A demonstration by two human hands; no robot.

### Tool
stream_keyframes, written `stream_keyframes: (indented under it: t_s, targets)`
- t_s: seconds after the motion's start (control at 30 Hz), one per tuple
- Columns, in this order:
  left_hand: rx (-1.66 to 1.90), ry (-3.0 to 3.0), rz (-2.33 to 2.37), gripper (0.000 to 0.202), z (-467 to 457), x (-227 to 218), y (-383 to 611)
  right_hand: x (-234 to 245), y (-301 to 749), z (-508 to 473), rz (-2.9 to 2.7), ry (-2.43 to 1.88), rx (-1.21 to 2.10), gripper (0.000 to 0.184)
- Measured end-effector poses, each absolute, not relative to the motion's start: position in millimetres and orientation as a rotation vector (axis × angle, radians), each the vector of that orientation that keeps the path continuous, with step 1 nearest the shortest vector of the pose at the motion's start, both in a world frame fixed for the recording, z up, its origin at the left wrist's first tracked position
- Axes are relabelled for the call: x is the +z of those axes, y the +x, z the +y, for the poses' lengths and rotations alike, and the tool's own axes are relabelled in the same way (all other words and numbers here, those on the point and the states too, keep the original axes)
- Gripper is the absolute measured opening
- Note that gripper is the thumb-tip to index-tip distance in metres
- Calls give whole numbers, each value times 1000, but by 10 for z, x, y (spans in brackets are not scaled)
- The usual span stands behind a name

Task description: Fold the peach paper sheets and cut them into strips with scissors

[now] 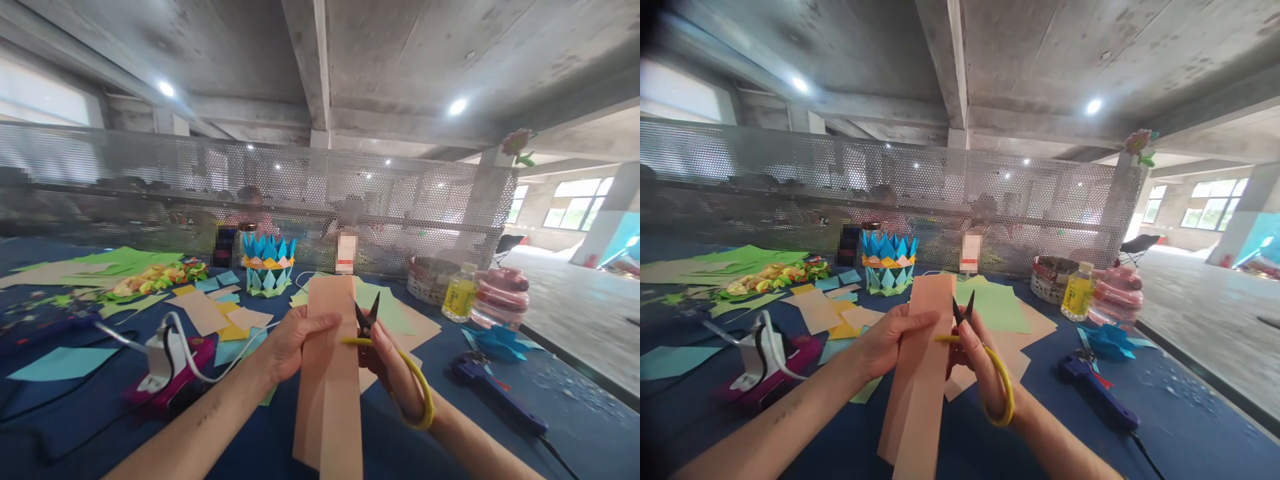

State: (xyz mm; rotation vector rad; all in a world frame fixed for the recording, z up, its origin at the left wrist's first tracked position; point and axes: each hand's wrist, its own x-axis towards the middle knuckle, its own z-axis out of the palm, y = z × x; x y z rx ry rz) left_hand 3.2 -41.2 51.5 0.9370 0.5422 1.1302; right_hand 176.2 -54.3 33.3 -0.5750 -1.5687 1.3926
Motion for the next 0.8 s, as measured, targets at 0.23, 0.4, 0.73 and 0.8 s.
stream_keyframes:
  t_s: [0.23, 0.4, 0.73, 0.8]
  targets:
    - [1106, 949, 534, 29, -428, 509, 49, 364, 1740, -582, -1556, -635, 1380, 51]
    - [1151, 932, 623, 33, -446, 509, 56, 413, 1687, -600, -1598, -685, 1297, 48]
    - [1251, 914, 558, 28, -405, 594, -22, 370, 1624, -628, -1666, -703, 1311, 49]
    - [1260, 893, 564, 25, -400, 594, -23, 376, 1623, -654, -1674, -698, 1341, 48]
